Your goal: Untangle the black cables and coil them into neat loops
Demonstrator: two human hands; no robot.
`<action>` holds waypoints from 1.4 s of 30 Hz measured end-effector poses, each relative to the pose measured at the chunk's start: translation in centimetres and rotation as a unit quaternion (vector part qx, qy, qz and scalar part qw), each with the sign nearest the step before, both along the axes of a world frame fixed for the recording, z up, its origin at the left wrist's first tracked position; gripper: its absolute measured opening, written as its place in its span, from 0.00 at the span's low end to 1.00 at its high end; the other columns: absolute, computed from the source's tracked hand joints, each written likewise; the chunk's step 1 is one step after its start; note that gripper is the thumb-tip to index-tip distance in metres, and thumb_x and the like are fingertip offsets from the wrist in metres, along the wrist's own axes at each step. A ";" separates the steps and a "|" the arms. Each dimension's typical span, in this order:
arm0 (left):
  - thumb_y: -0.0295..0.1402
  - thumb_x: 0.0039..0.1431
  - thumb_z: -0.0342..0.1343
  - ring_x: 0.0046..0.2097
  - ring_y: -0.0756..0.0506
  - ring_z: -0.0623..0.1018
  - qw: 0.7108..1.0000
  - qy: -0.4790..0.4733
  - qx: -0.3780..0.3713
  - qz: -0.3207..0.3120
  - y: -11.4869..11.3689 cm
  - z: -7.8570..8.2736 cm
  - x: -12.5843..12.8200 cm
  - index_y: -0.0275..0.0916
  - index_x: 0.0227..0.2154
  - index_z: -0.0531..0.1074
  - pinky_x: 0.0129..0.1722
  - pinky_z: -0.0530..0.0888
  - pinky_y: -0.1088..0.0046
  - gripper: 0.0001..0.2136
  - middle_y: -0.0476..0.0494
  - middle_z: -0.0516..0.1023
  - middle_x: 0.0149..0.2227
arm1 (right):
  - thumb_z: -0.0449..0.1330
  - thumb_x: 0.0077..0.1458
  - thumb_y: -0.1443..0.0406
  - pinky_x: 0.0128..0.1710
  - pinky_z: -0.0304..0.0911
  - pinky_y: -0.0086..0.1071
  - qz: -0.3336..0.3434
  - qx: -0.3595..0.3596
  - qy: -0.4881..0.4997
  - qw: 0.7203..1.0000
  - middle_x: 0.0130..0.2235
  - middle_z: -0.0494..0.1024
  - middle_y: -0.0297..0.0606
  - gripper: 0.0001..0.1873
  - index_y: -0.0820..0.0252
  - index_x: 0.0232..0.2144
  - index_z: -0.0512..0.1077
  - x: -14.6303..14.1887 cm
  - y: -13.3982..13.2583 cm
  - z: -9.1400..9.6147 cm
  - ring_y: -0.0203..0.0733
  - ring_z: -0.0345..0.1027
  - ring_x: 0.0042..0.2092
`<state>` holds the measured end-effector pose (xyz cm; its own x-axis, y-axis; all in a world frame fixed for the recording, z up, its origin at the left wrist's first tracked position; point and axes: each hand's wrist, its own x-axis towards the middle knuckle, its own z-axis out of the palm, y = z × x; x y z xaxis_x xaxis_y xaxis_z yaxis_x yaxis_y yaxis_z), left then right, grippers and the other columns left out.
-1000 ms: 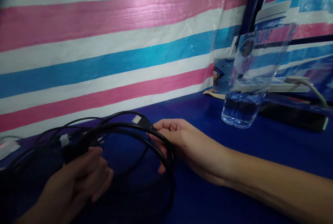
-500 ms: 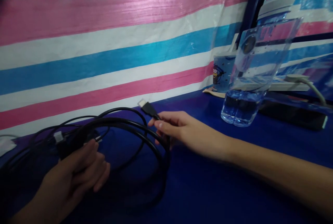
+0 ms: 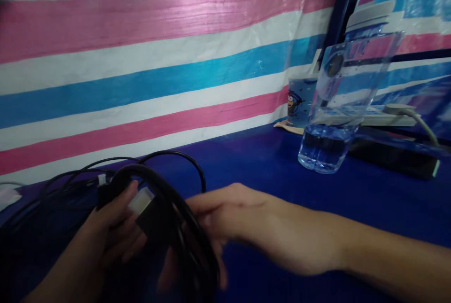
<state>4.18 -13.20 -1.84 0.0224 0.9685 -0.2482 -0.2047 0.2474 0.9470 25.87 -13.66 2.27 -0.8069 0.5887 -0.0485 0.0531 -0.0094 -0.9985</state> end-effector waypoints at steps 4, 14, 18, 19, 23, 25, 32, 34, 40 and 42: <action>0.48 0.50 0.58 0.13 0.56 0.50 0.996 -0.029 0.014 0.085 0.3 -0.3 0.1 0.39 0.12 0.50 0.14 0.58 0.78 0.27 0.57 0.45 0.10 | 0.51 0.60 0.63 0.44 0.62 0.30 -0.099 0.057 0.078 0.990 0.41 0.74 0.38 0.19 0.57 0.53 0.65 -0.3 0.0 -1.2 0.37 0.68 0.44; 0.47 0.54 0.56 0.16 0.55 0.51 0.988 -0.089 0.074 0.105 0.6 -0.4 -0.4 0.38 0.16 0.52 0.19 0.65 0.78 0.24 0.56 0.47 0.13 | 0.60 0.54 0.64 0.39 0.67 0.32 -0.208 0.093 -0.052 0.972 0.45 0.71 0.37 0.31 0.51 0.59 0.56 -0.3 1.9 -3.2 0.37 0.70 0.40; 0.48 0.55 0.55 0.17 0.56 0.53 0.984 -0.104 0.090 0.109 1.1 -0.2 -0.8 0.38 0.16 0.52 0.24 0.70 0.77 0.24 0.56 0.50 0.14 | 0.57 0.54 0.66 0.31 0.67 0.32 -0.270 0.001 -0.046 0.962 0.35 0.72 0.39 0.19 0.64 0.48 0.60 -0.2 3.2 -3.6 0.37 0.71 0.31; 0.47 0.55 0.55 0.16 0.55 0.54 0.986 -0.105 0.087 0.095 1.1 -0.1 -0.8 0.38 0.16 0.53 0.23 0.69 0.76 0.24 0.56 0.50 0.14 | 0.56 0.55 0.66 0.32 0.67 0.31 -0.298 0.004 -0.028 0.954 0.34 0.72 0.40 0.12 0.65 0.42 0.62 -0.2 3.4 -3.7 0.37 0.71 0.32; 0.48 0.53 0.57 0.14 0.55 0.55 0.994 -0.087 0.060 0.018 0.3 0.2 -0.2 0.38 0.13 0.55 0.21 0.68 0.75 0.25 0.56 0.51 0.12 | 0.54 0.58 0.61 0.44 0.65 0.31 -0.383 0.127 0.058 0.913 0.42 0.72 0.39 0.07 0.60 0.35 0.65 -0.5 2.8 -3.5 0.39 0.68 0.45; 0.50 0.51 0.58 0.14 0.56 0.56 0.995 -0.086 0.044 -0.011 -0.6 0.2 0.5 0.38 0.11 0.54 0.20 0.66 0.76 0.27 0.56 0.50 0.11 | 0.51 0.60 0.58 0.49 0.62 0.31 -0.401 0.225 0.048 0.887 0.46 0.71 0.37 0.10 0.55 0.40 0.66 -0.8 1.7 -3.2 0.40 0.64 0.50; 0.59 0.47 0.53 0.15 0.58 0.58 0.933 -0.257 -0.029 -0.250 -3.2 -0.7 1.6 0.35 0.11 0.55 0.17 0.59 0.84 0.30 0.53 0.54 0.11 | 0.52 0.60 0.63 0.39 0.67 0.29 -0.282 0.289 -0.018 0.914 0.45 0.71 0.36 0.11 0.51 0.46 0.60 -1.3 0.9 -3.2 0.35 0.69 0.41; 0.62 0.47 0.49 0.17 0.56 0.66 0.919 -0.264 -0.037 -0.290 -2.7 -1.1 1.4 0.34 0.12 0.60 0.19 0.62 0.84 0.32 0.49 0.60 0.12 | 0.54 0.60 0.62 0.22 0.63 0.23 -0.241 0.158 -0.021 0.957 0.34 0.72 0.32 0.16 0.52 0.50 0.57 -1.3 1.4 -3.3 0.29 0.65 0.24; 0.57 0.48 0.54 0.20 0.45 0.74 0.981 -0.150 -0.048 -0.111 0.0 -1.2 0.9 0.36 0.29 0.69 0.18 0.71 0.71 0.25 0.48 0.71 0.18 | 0.57 0.56 0.57 0.12 0.49 0.19 -0.302 0.122 0.015 0.945 0.21 0.61 0.24 0.15 0.59 0.41 0.63 -0.8 1.8 -2.3 0.25 0.53 0.15; 0.52 0.49 0.57 0.20 0.48 0.73 0.991 -0.124 -0.021 -0.048 0.4 -1.0 0.9 0.37 0.32 0.68 0.19 0.70 0.74 0.21 0.50 0.71 0.19 | 0.58 0.56 0.57 0.13 0.48 0.19 -0.356 0.170 0.009 0.919 0.20 0.59 0.24 0.13 0.59 0.39 0.64 -0.6 1.9 -2.1 0.25 0.51 0.16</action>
<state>5.07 -12.82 -2.86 0.1797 0.9480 -0.2627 -0.4028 0.3145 0.8596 25.31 -11.73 0.14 -0.2093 0.9467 0.2450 0.1386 0.2767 -0.9509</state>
